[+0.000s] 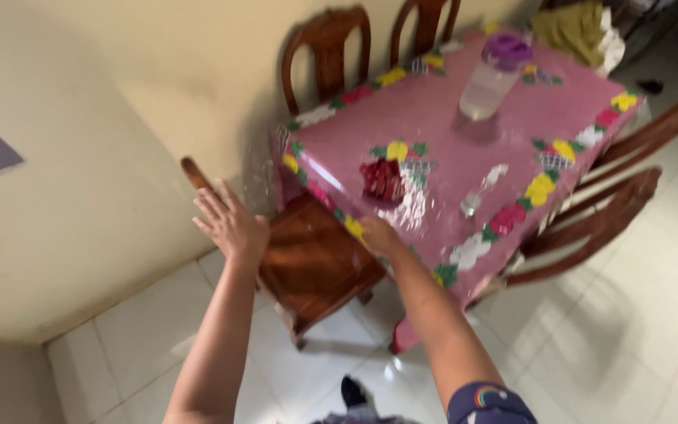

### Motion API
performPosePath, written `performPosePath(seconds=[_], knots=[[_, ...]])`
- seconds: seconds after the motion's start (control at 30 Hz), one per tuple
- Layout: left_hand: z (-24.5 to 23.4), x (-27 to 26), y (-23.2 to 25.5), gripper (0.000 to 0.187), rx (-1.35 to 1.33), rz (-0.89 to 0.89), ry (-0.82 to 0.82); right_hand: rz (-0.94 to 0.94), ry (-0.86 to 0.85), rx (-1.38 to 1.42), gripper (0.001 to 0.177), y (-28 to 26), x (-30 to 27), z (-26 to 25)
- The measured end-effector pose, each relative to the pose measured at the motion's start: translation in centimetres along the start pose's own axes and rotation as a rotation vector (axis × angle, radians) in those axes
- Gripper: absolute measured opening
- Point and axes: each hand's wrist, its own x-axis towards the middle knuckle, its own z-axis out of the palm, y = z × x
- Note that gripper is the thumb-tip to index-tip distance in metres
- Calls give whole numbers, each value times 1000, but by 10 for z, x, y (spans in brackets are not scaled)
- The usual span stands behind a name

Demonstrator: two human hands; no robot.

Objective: Cleaning a dining table and wooden chair with a cleaning spray and cloth.

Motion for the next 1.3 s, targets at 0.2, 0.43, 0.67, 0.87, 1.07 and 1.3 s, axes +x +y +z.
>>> performPosePath(seconds=[0.2, 0.43, 0.67, 0.87, 1.07, 1.3], knots=[[62, -7, 111, 88, -77, 242, -72, 25, -5, -90, 59, 33, 23, -45], [122, -25, 154, 80, -130, 285, -242, 104, -116, -287, 93, 62, 56, -81], [163, -12, 149, 78, -75, 255, -249, 123, -86, -319, 116, 52, 124, -67], [161, -9, 149, 71, -92, 272, -285, 131, -94, -316, 100, 60, 142, -34], [151, -3, 141, 69, -162, 299, -244, 95, -4, -352, 53, 86, 131, 16], [88, -21, 125, 63, -233, 513, -122, 333, -33, 658, 23, 98, 174, 52]])
